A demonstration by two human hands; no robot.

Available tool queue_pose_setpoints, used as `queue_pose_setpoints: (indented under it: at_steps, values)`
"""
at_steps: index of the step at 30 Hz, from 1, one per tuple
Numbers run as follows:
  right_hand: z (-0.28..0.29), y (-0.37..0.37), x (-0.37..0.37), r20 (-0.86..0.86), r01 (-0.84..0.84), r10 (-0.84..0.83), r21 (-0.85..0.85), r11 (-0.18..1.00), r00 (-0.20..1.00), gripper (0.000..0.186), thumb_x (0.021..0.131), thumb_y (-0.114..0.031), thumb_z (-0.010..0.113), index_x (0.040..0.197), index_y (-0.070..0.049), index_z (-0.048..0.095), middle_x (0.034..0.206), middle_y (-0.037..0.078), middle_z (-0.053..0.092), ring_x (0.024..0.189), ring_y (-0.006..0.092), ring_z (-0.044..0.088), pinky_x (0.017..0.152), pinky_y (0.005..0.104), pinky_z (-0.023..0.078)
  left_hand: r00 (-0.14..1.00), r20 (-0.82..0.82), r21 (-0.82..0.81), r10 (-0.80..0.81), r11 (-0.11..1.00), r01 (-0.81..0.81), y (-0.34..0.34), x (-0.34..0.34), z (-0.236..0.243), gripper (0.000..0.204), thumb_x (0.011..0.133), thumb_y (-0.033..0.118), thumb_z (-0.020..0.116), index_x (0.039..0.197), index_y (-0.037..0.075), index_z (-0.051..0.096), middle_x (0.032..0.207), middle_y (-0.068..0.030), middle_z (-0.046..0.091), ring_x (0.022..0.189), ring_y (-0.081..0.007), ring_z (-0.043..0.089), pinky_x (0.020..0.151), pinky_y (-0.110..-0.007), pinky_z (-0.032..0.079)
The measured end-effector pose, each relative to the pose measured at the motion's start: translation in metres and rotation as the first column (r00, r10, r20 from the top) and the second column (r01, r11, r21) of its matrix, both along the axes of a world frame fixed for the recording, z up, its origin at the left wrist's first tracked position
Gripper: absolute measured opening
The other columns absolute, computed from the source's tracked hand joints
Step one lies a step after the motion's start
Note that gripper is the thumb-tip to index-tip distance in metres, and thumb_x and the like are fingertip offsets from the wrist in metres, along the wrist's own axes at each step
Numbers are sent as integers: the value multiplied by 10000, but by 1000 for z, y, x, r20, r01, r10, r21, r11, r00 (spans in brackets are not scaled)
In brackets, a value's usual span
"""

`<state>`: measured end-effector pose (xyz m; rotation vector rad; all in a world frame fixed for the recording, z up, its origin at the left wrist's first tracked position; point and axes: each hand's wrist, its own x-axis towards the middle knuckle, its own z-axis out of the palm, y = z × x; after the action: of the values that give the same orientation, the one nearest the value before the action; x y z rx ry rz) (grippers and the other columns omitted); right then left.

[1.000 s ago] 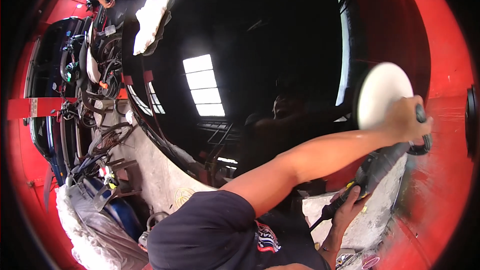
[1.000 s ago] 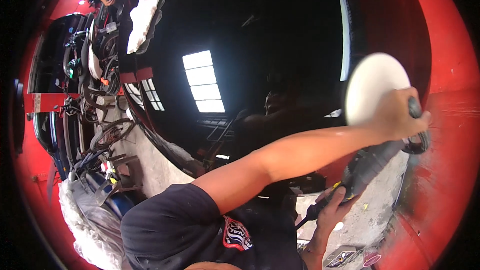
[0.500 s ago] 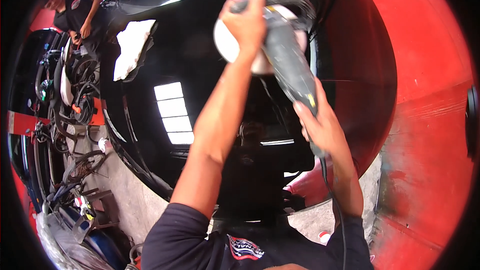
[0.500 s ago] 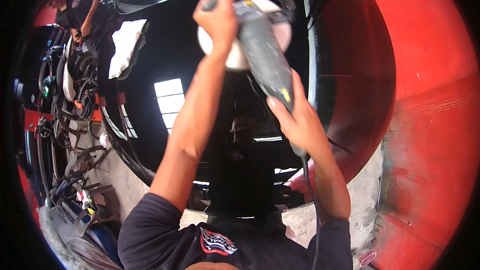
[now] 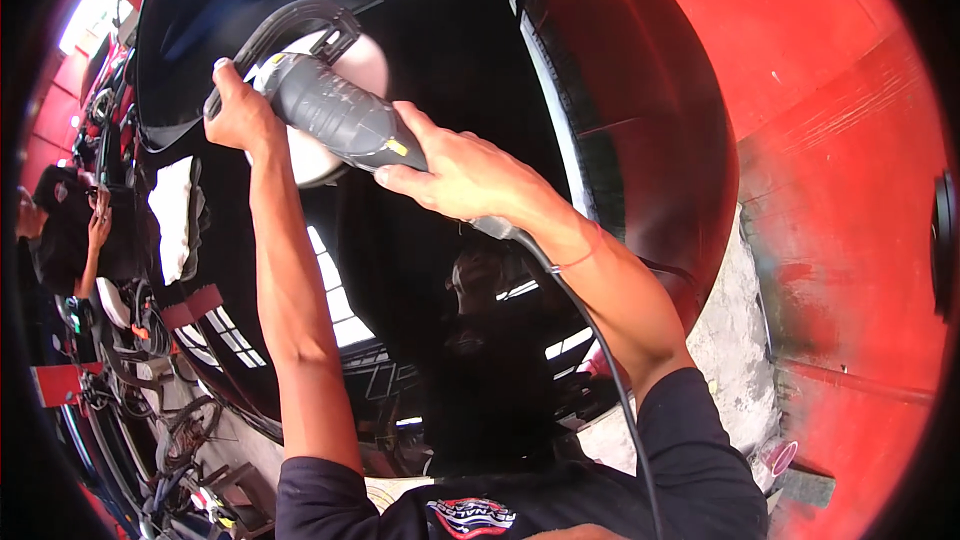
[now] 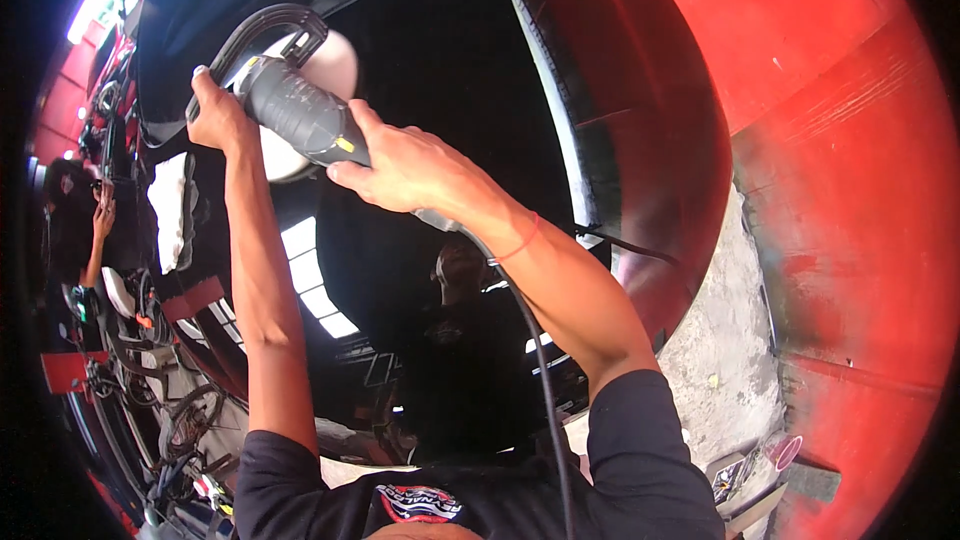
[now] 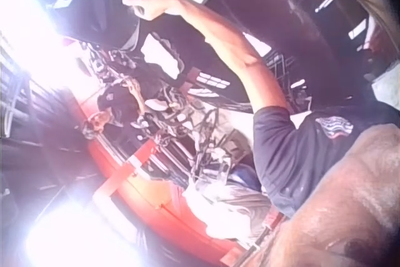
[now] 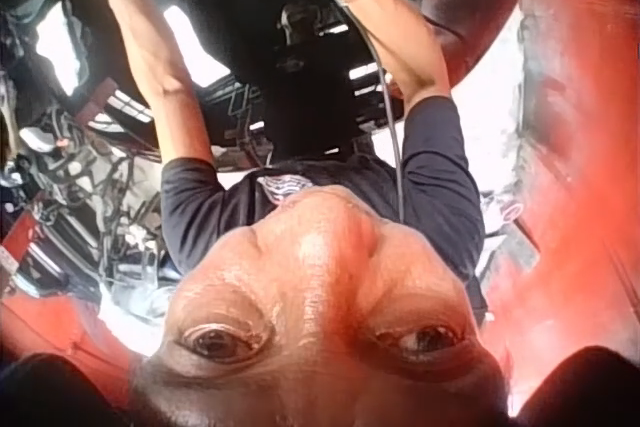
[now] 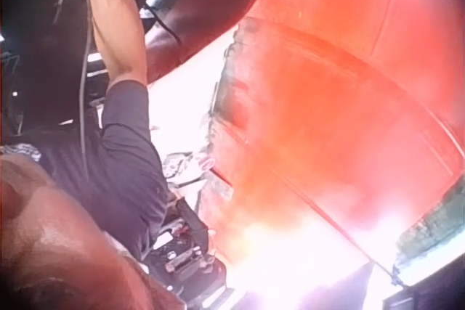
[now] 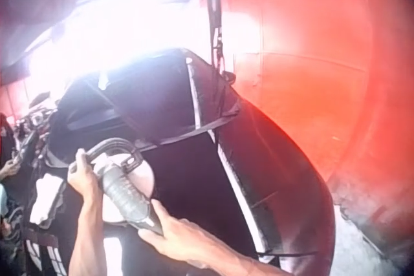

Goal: Buffering the hood of a black car with a power buffer.

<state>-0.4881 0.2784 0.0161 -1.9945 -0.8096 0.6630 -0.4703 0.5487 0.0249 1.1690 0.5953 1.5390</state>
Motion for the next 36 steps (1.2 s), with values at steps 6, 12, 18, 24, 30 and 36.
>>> queue_pose_setpoints:
  at_steps: [6,12,18,24,30,36]
  values:
    - [-15,-86,42,50,155,-159,75,985,986,810,935,-390,650,1558,-63,250,691,103,605,502,163,569,479,336,471,994,30,57,-109,993,107,-98,84,-4,285,837,160,739,740,-101,681,732,-93,701,639,-146,616,631,-331,504]
    - [-12,-159,79,-169,278,-257,115,954,952,785,952,-352,641,1572,-93,235,724,60,541,503,119,524,457,288,458,945,78,61,-317,948,313,-186,162,-5,269,836,159,731,753,-86,655,724,-99,703,626,-158,630,627,-328,518]
    - [-23,-204,120,-202,411,-390,74,908,898,804,945,-386,648,1567,-77,245,705,56,549,501,120,537,431,284,459,914,84,108,-398,915,388,-240,240,-19,300,795,206,749,738,-76,666,704,-89,701,619,-167,650,630,-340,533]
    - [-13,-220,128,-206,491,-461,130,861,863,735,938,-401,649,1510,-81,317,676,54,543,488,128,537,422,292,457,852,-23,199,-524,832,517,-270,280,-18,339,859,220,739,820,-114,691,726,-135,707,651,-197,651,651,-360,531]
    - [-20,-227,108,-247,585,-544,141,799,802,669,957,-394,638,1496,-118,355,725,53,543,483,122,514,418,288,448,817,-15,183,-577,801,570,-298,283,-27,395,848,298,754,886,-90,689,844,-191,726,789,-261,690,775,-386,548]
    - [-30,-251,37,-259,723,-681,118,681,685,704,971,-375,623,1533,-103,297,694,42,546,473,122,526,425,281,446,710,-164,-118,-684,729,675,-371,213,-19,343,754,268,773,800,-49,650,773,-182,725,718,-306,718,736,-413,557]
